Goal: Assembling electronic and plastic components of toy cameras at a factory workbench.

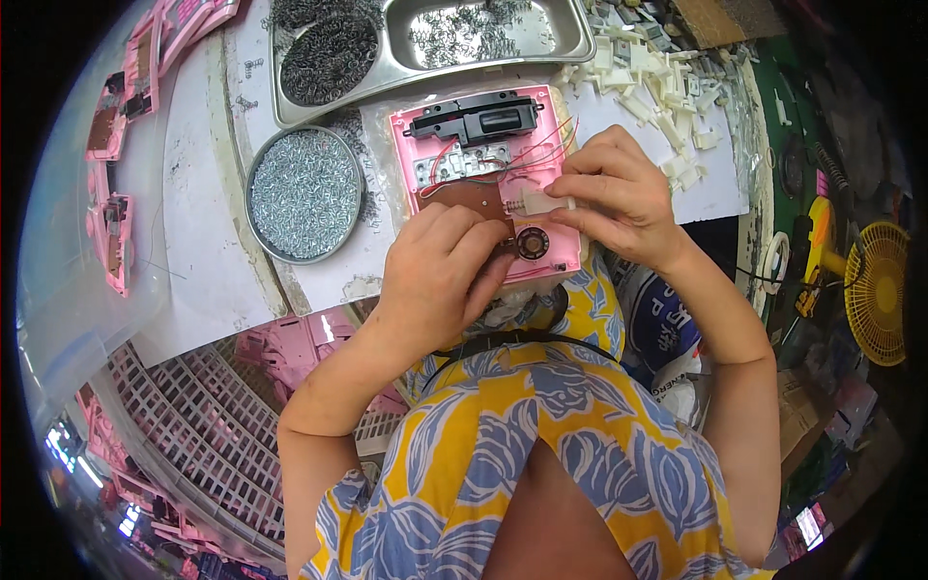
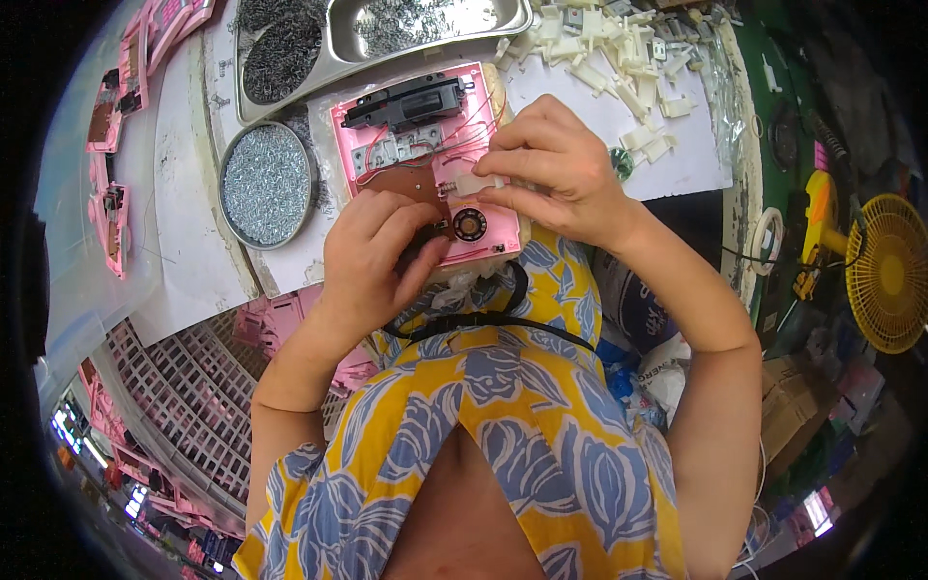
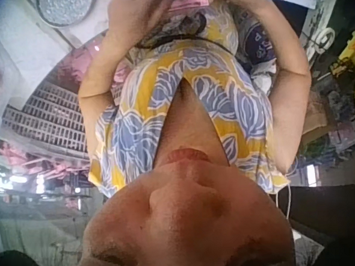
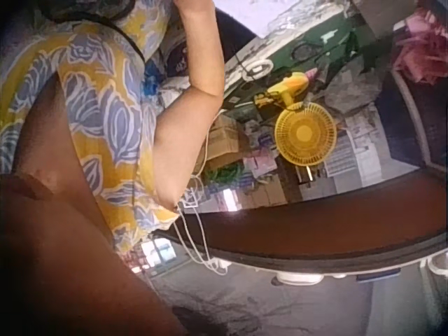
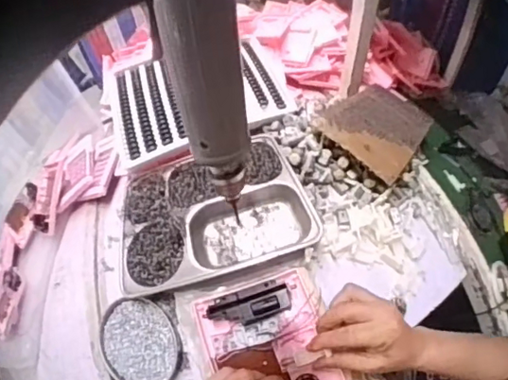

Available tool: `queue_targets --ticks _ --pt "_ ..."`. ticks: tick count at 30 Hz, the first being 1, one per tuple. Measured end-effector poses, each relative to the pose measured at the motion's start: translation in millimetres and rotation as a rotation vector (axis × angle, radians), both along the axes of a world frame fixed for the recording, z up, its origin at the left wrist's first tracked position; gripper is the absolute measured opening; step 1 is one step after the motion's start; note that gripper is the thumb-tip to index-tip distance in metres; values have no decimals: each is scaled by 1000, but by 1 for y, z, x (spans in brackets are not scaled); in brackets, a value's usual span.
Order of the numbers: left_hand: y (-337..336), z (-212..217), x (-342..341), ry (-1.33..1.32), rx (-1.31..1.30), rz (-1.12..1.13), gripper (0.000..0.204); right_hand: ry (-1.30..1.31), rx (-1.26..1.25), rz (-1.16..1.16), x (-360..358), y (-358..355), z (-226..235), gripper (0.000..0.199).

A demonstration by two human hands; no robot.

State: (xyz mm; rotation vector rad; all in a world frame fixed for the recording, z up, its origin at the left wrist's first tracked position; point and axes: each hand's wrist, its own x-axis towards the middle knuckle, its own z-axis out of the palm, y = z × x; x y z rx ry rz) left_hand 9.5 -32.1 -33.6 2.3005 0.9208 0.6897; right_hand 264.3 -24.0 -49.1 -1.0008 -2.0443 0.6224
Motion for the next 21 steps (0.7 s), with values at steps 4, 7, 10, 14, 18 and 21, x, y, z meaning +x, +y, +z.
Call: queue_targets --ticks 4,7,10,14,18,21 --pt "4 5 0 77 21 -31 34 -56 -6 -4 -7 1 1 23" --pt "7 12 2 228 65 -66 45 -153 37 -16 -11 -1 5 19" --pt "12 15 9 250 129 -97 46 -179 45 -4 -4 -3 15 26" --pt "12 18 11 250 99 -92 46 -48 45 -285 55 21 16 23" --pt "10 23 13 290 38 -85 46 -567 -254 -794 140 52 21 27" --pt "11 21 12 286 8 -87 46 -743 -360 -799 139 65 21 32"
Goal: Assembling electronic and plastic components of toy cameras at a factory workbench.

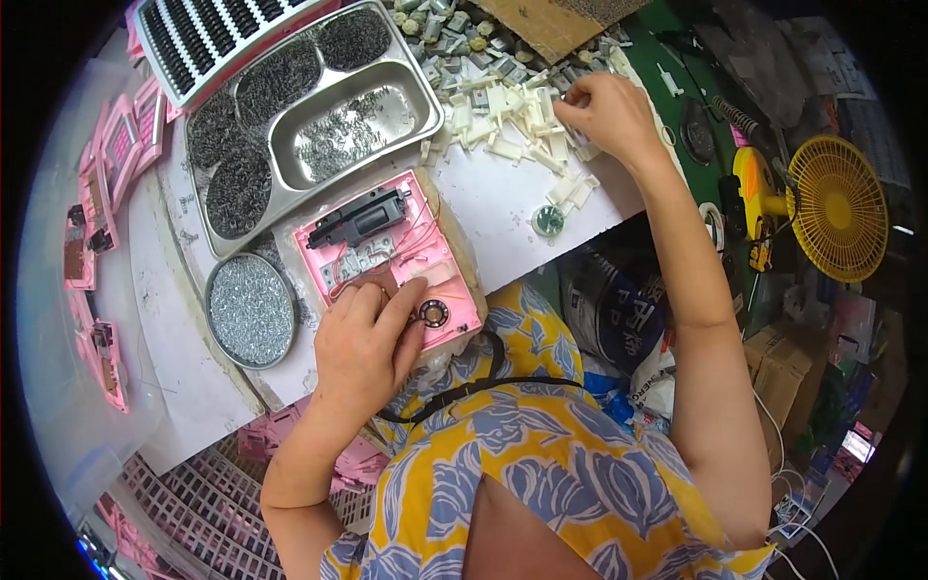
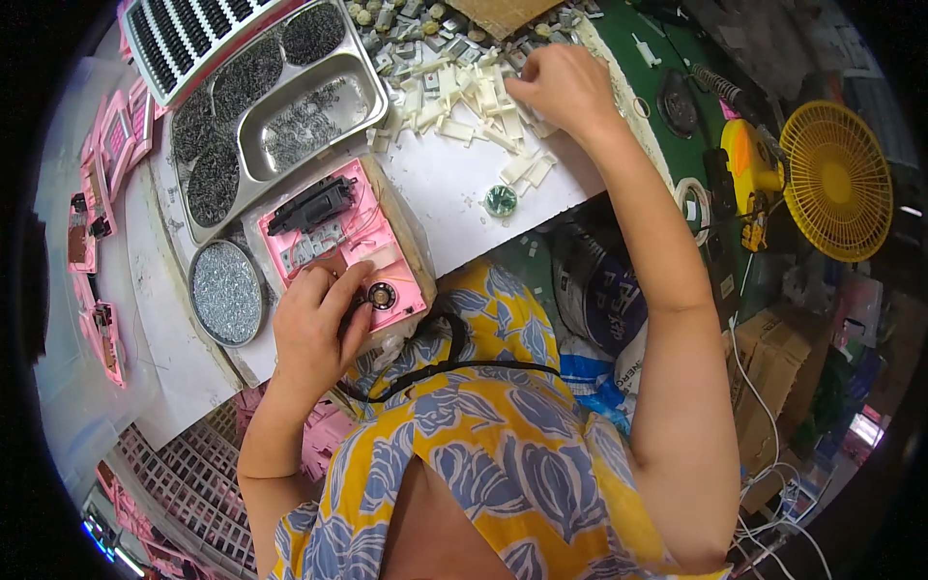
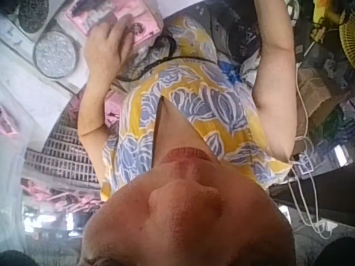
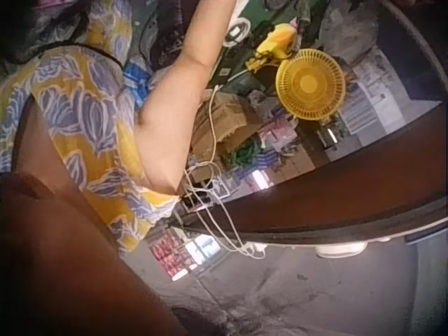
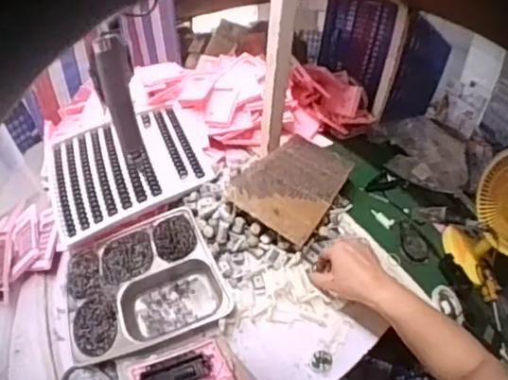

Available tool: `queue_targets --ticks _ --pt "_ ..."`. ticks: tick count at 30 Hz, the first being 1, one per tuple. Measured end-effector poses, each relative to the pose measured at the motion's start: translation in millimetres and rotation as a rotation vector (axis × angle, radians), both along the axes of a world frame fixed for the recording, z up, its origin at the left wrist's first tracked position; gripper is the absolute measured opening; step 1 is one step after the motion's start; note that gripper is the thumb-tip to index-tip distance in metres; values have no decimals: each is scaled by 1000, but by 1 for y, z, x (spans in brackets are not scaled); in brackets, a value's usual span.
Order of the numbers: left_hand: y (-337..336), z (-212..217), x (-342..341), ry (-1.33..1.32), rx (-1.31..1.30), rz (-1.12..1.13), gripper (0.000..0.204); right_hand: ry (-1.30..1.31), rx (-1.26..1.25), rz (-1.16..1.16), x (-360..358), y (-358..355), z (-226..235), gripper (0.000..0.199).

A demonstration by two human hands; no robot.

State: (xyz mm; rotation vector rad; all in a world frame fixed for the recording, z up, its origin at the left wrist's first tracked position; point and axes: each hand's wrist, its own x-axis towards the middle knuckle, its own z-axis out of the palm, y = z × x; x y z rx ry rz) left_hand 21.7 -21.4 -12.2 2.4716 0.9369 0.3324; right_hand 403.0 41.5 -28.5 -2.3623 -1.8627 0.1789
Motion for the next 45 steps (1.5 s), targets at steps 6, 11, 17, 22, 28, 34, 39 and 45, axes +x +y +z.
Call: queue_targets --ticks 6,11,17,22,28,34,39,45 --pt "17 10 3 -278 -242 60 42 27 347 199 -13 -18 10 30" --pt "51 30 72 -601 -299 93 32 699 194 388 -87 -53 48 25" --pt "73 41 103 -591 -766 -4 20 1064 390 249 -79 -80 53 20" --pt "95 42 134 -550 -1164 -83 32 1513 384 97 -53 -97 37 12" --pt "189 9 211 -409 151 78 17 2169 386 118 -27 -82 18 18" --pt "243 0 228 -234 362 -44 18 2124 340 103 -8 -96 8 21" --pt "244 -4 234 -153 406 -151 17 2115 358 51 1 -100 -1 29" --pt "243 -3 232 -247 404 -154 14 2188 355 51 17 -58 2 46"
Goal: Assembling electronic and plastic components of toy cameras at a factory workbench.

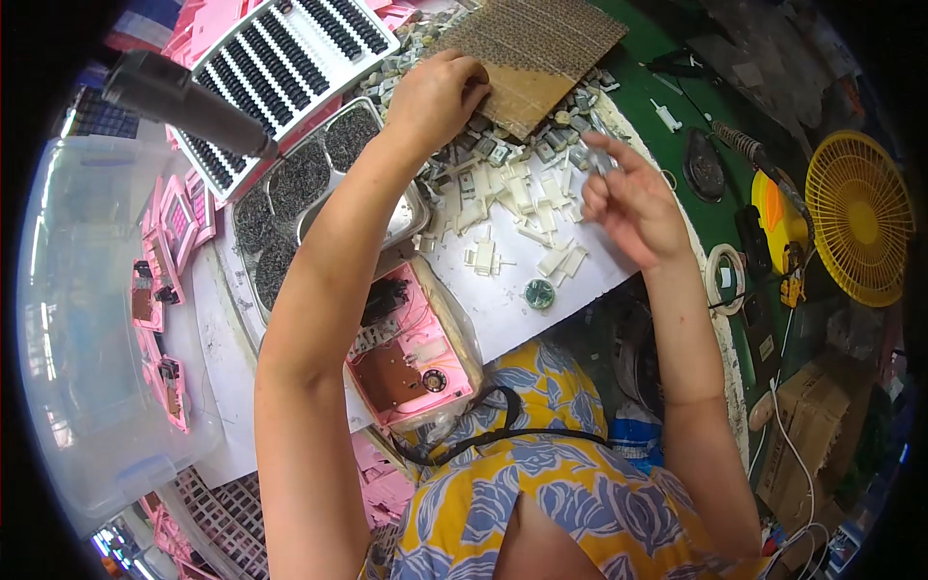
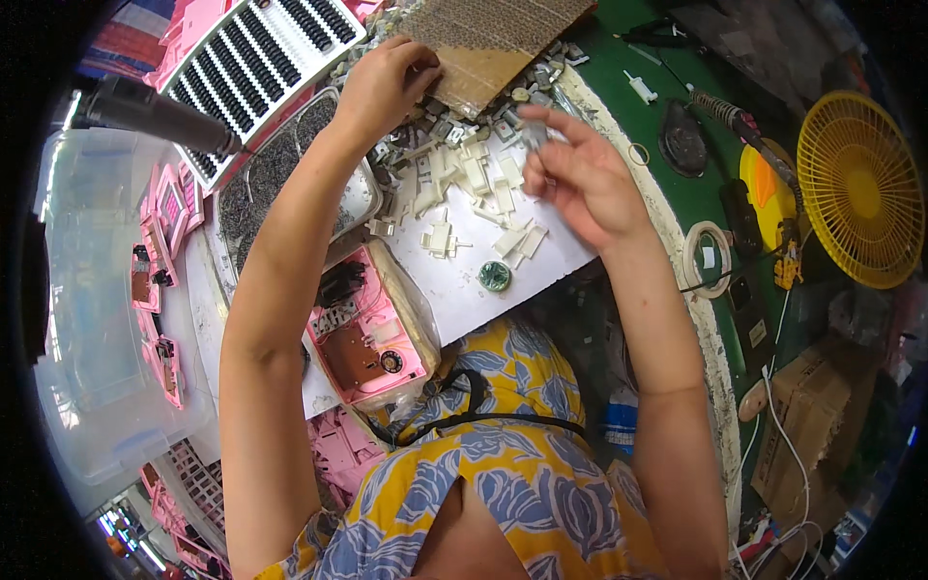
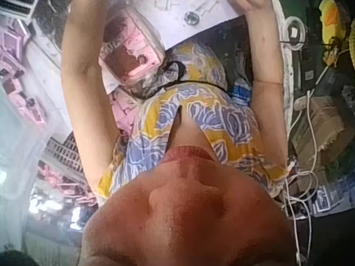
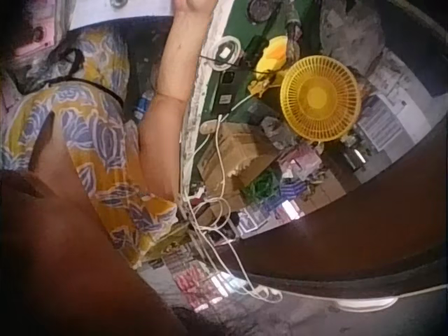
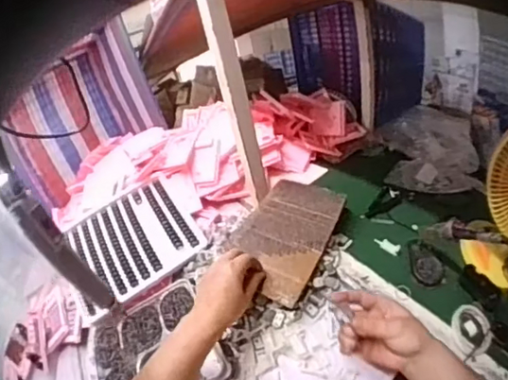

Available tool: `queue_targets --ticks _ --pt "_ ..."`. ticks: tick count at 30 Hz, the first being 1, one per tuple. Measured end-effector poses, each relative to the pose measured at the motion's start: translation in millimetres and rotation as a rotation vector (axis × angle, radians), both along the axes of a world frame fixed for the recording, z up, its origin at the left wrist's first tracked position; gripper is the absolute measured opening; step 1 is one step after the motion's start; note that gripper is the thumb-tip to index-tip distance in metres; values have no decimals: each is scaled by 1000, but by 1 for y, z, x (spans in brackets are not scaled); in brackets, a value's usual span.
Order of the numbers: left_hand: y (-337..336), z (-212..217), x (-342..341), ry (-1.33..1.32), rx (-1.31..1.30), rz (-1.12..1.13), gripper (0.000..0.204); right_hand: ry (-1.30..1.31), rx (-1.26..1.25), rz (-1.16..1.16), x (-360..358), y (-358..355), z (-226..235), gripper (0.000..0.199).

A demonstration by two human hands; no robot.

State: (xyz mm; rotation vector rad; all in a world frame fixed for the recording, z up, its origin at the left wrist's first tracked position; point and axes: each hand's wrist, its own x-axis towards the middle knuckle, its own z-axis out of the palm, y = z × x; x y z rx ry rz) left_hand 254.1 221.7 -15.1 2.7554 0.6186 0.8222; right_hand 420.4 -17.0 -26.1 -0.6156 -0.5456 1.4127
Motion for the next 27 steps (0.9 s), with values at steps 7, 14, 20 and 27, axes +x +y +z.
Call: queue_targets --ticks 7,14,20,27 --pt "-69 39 -29 -304 -97 -149 12 -600 75 -356 -24 60 36 44" --pt "-97 48 -56 -382 -120 -171 15 -580 129 -315 -52 52 39 44" --pt "-102 47 -64 -378 -139 -171 15 -618 135 -283 -59 47 45 47" --pt "-102 36 -66 -363 -497 -121 10 -605 150 -308 -62 50 44 48"
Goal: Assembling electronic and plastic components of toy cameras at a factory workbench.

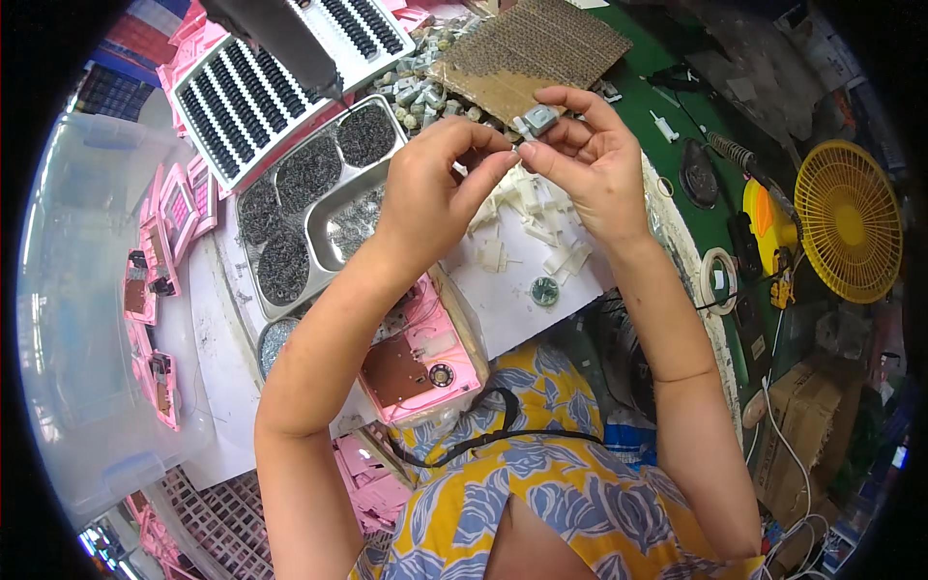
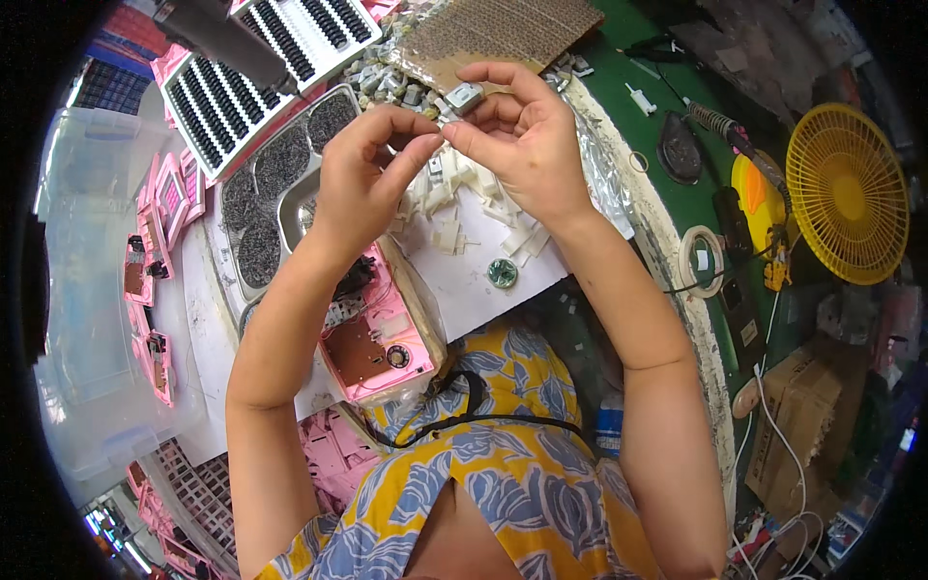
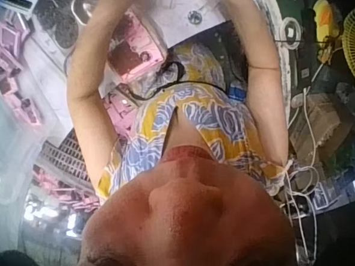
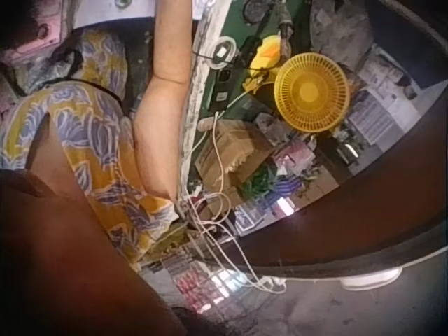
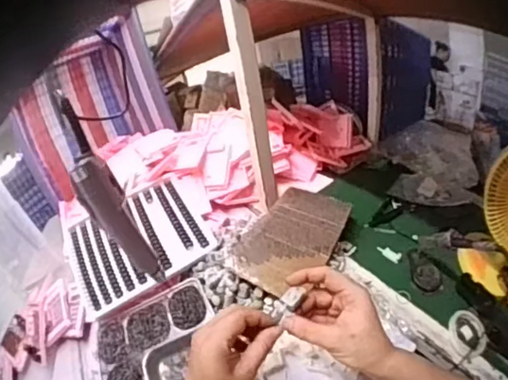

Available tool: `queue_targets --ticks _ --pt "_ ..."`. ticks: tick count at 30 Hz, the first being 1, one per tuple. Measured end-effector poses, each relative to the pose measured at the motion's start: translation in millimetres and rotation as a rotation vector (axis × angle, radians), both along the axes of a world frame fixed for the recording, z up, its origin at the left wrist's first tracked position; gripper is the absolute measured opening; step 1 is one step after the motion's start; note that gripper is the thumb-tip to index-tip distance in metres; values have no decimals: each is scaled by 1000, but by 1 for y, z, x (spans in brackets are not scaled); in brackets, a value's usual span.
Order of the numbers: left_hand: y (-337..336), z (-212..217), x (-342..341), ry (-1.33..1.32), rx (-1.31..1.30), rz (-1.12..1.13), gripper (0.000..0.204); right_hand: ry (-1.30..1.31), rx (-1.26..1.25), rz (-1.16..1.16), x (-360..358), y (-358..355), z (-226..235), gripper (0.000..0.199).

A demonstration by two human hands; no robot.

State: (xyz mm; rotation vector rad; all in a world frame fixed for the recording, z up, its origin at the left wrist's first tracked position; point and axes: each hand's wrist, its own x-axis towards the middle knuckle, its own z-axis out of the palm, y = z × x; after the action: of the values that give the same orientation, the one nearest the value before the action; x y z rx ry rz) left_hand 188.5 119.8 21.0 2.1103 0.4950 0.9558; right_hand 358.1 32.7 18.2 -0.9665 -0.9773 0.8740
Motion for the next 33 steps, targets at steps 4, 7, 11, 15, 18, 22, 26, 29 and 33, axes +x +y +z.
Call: queue_targets --ticks 4,7,11,15,18,22,26,29,33 --pt "-3 4 2 55 -660 -54 24 -3 9 26 2 8 -5 47" --pt "-5 6 9 56 -1007 -79 34 -40 6 33 4 13 -9 47" --pt "2 7 16 5 -1280 -142 40 -81 28 4 4 19 -12 47" --pt "10 5 16 -33 -1474 -165 42 -81 53 -26 4 26 -13 47" --pt "12 4 15 -96 -1523 -130 40 -114 66 -39 10 34 -15 47" --pt "15 5 20 -250 -1633 -70 36 -151 56 -14 14 42 -13 48" --pt "22 -8 10 -237 -1604 -180 35 -157 49 20 10 45 -14 48" --pt "27 -13 7 -226 -1592 -240 34 -156 55 34 6 44 -12 50" --pt "30 -15 9 -264 -1651 -220 32 -175 50 40 6 44 -13 53"
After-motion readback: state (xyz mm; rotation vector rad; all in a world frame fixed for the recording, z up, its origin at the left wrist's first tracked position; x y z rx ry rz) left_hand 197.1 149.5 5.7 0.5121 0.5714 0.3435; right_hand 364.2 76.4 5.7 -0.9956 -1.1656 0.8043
